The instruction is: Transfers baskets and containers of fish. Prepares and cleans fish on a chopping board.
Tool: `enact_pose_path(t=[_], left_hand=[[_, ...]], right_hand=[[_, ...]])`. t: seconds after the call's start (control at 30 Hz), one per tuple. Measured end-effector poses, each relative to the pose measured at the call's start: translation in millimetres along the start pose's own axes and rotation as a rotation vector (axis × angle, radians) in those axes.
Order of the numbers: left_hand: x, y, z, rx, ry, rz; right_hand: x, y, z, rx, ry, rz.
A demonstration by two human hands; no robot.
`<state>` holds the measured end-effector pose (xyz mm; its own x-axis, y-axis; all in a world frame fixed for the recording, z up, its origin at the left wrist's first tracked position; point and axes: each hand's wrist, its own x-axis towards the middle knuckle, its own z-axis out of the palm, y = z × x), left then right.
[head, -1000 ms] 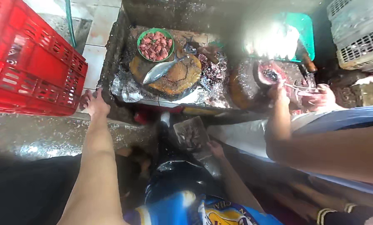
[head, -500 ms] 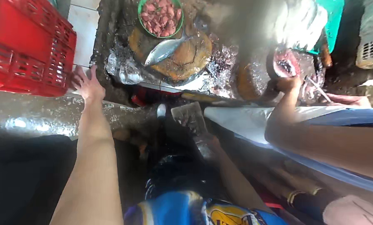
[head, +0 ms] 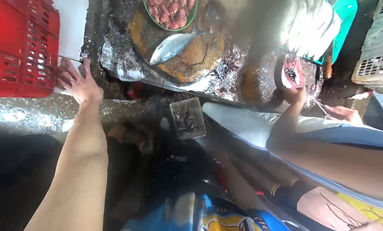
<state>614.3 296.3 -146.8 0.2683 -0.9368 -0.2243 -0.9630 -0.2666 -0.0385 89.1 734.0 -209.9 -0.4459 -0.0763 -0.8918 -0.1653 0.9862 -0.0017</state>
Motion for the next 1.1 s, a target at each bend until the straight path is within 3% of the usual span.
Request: enact_pose_path(t=[0.13,0.37,0.43,0.47,0.5,0.53,0.6,0.63,0.67,0.77,0.87,0.97,1.1], left_hand=[[-2,3,-3,0.004,-0.002,0.001],[-4,4,-5,-0.075,0.018,-0.027],[-32,24,-43,-0.242,-0.014,-0.115],[-56,42,-88,-0.317,-0.2,-0.2],[-84,59,-113,-0.473,-0.252,-0.289],[-115,74,-119,-0.616,-0.213,-0.376],[-149,99,-81,-0.764,0.126,-0.407],[-151,116,-31,-0.793,0.434,-0.351],[-170,132,10,-0.826,0.517,-0.264],[-299,160,75,-0.823,0.218,-0.096],[-399,170,106,-0.732,0.085,-0.091],[-485,158,125,-0.747,-0.087,-0.322],[-553,133,163,-0.879,-0.162,-0.653]], right_hand=[[4,-22,-11,0.012,0.024,-0.047],[5,-92,-39,-0.438,0.023,-0.415],[2,-116,-49,-0.471,0.049,-0.506],[-3,-126,-54,-0.514,0.063,-0.537],[-10,-127,-60,-0.579,0.061,-0.545],[-17,-124,-63,-0.645,0.048,-0.543],[-13,-149,-62,-0.708,0.009,-0.596],[-2,-167,-60,-0.719,-0.008,-0.619],[10,-173,-61,-0.738,-0.038,-0.62],[36,-172,-48,-0.887,-0.103,-0.673],[62,-192,-28,-0.961,-0.153,-0.794],[63,-188,-22,-0.999,-0.228,-0.762],[68,-176,-29,-0.963,-0.2,-0.804]])
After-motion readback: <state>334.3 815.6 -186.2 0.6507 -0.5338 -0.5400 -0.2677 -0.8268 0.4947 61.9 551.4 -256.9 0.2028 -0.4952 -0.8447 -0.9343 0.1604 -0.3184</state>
